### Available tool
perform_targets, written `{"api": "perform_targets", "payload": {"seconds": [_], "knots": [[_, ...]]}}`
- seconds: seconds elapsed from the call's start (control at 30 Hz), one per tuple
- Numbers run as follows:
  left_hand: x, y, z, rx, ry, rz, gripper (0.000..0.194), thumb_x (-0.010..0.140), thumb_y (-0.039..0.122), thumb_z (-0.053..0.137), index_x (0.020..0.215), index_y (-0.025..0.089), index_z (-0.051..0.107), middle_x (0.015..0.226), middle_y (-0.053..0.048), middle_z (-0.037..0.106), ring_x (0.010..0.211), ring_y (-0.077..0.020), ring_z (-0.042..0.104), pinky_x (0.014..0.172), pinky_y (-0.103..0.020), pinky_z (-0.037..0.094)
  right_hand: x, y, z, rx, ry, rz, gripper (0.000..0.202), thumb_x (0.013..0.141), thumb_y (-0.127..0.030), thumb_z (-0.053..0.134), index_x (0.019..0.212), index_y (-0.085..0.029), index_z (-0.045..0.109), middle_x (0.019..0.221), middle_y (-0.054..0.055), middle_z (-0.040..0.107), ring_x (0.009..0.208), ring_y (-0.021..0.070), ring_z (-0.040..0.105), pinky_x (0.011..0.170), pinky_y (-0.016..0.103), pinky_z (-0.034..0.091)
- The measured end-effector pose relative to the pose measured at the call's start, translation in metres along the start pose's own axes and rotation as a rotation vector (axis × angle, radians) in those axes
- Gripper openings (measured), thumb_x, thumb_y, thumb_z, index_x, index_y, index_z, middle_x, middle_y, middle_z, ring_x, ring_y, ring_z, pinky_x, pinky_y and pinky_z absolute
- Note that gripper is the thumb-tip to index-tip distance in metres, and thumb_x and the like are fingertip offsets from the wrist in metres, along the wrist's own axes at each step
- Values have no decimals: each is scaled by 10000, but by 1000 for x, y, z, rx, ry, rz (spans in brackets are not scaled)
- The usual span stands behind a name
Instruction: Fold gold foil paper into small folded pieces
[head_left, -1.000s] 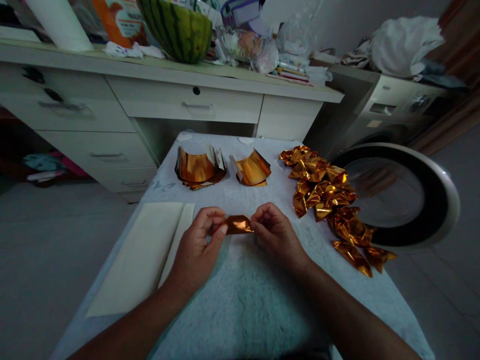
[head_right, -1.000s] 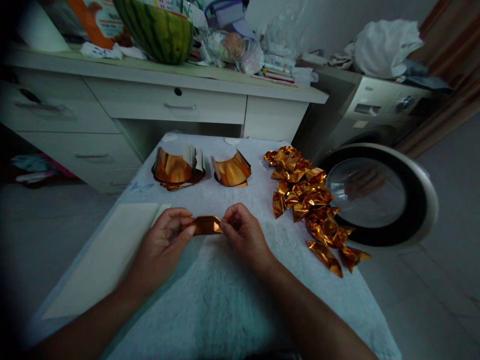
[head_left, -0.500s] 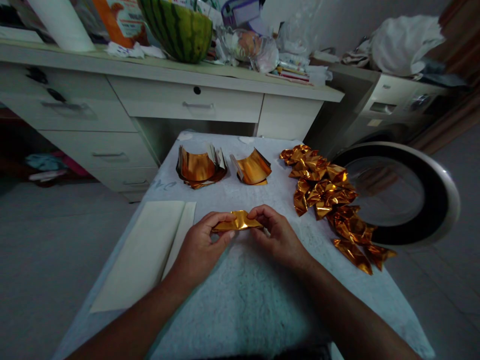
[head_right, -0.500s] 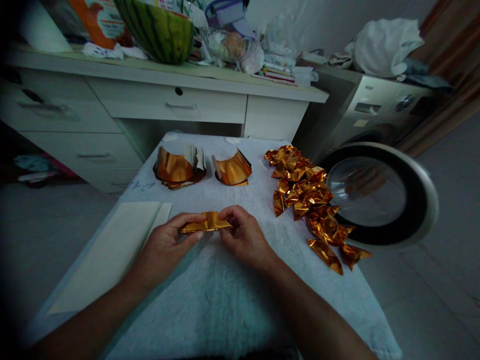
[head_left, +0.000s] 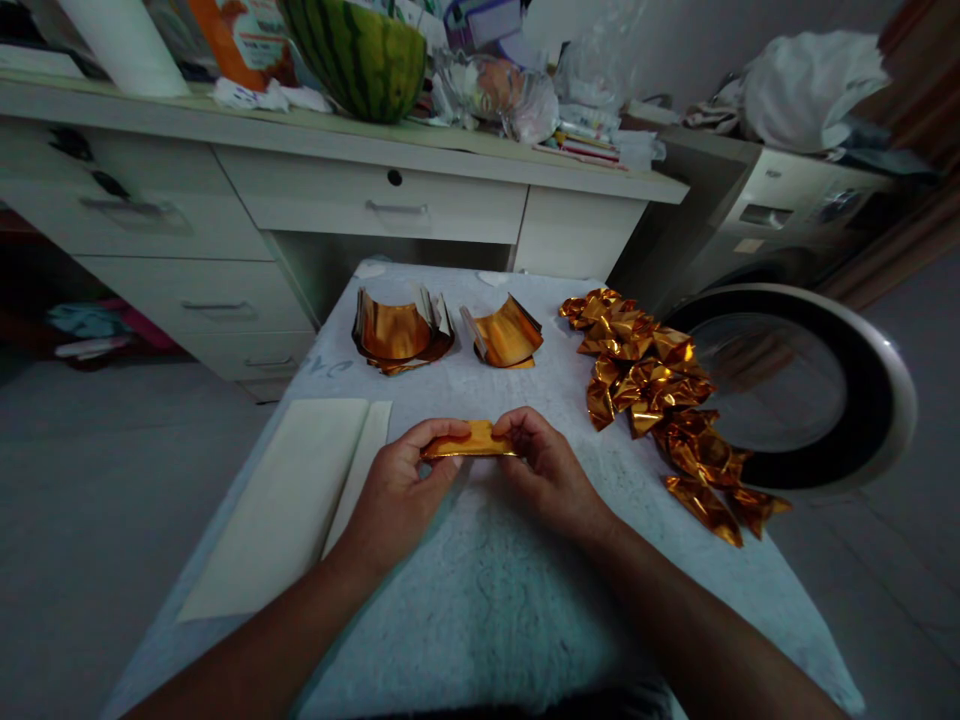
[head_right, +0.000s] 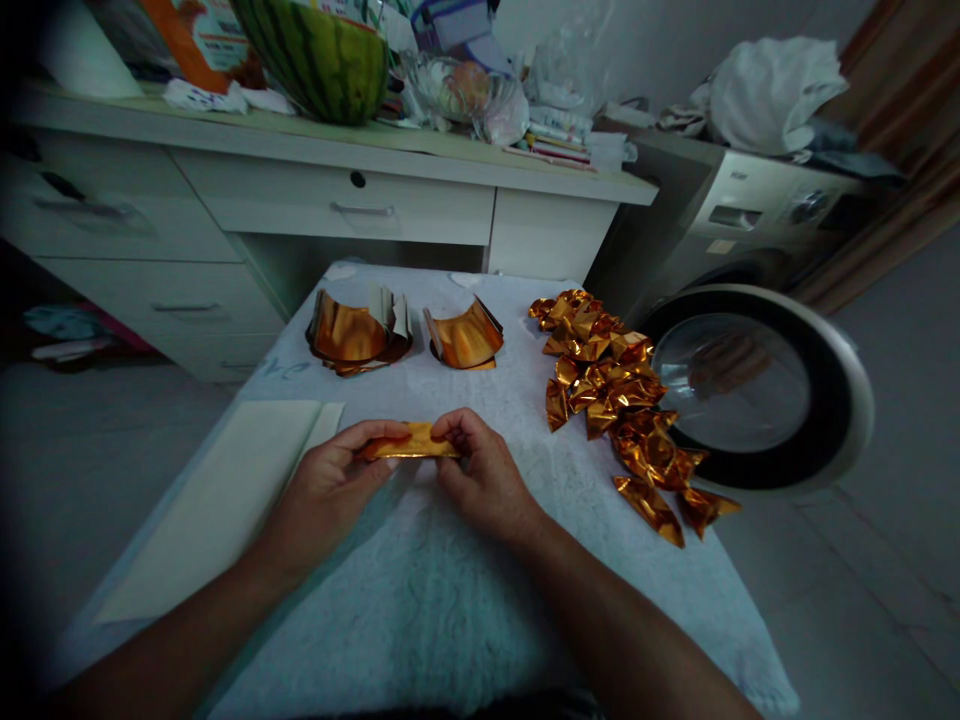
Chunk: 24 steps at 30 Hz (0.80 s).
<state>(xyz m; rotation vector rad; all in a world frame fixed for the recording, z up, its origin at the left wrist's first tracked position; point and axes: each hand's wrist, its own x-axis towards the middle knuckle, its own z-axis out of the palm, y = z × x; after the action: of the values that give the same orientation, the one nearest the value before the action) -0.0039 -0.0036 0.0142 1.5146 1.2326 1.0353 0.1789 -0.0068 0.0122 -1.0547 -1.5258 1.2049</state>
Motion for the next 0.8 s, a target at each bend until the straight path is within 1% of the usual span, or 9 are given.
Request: {"api": "perform_targets", "payload": {"seconds": [0.1,0.2,0.3,0.4,0.5,0.63,0.8], "knots": [[-2,2,0,68,-5,72,219,870,223,538,1050,203,662,1064,-52,725,988,-202,676,918,-355,514,-1,-3,-1,-56,5,-20,118,831,-172,512,940,-216,520,842,1,581,750,133,569,654,246,451],[-4,0,0,185,0,145,225,926,266,493,1081,211,646,1075,-47,712,1011,-205,658,912,-353,495,-1,-3,0,-215,48,-49,67,877,-190,512,933,-207,545,778,-11,592,679,122,550,619,238,424],[-4,-3,0,317,-10,163,271,960,291,427,1110,201,635,1070,-52,709,1010,-219,652,895,-366,483,-1,-1,-1,-351,82,-46,54,904,-207,510,927,-206,559,706,-30,579,610,111,525,580,231,387],[-3,-5,-2,424,-42,170,308,969,285,379,1070,198,657,1017,-55,706,957,-225,655,850,-368,480,-1,0,-3,-411,82,-23,77,920,-222,497,895,-204,568,650,-42,551,565,105,499,559,229,365],[-1,-5,-3,477,-64,181,323,958,269,370,1014,204,681,964,-53,694,903,-220,651,806,-358,476,0,-2,-5,-439,63,-19,104,917,-211,490,857,-201,574,621,-47,532,550,102,483,552,228,353],[-1,-2,-5,458,-62,170,277,923,246,402,984,216,670,926,-31,704,856,-208,655,760,-334,472,0,-5,-6,-449,22,-21,107,890,-166,484,850,-203,576,616,-50,529,547,102,479,556,226,355],[-3,1,-5,496,-34,141,214,904,246,413,885,229,625,747,12,662,699,-185,627,645,-302,436,-1,-3,-5,-453,2,-7,109,842,-120,494,842,-208,559,618,-55,532,543,102,483,556,223,355]]}}
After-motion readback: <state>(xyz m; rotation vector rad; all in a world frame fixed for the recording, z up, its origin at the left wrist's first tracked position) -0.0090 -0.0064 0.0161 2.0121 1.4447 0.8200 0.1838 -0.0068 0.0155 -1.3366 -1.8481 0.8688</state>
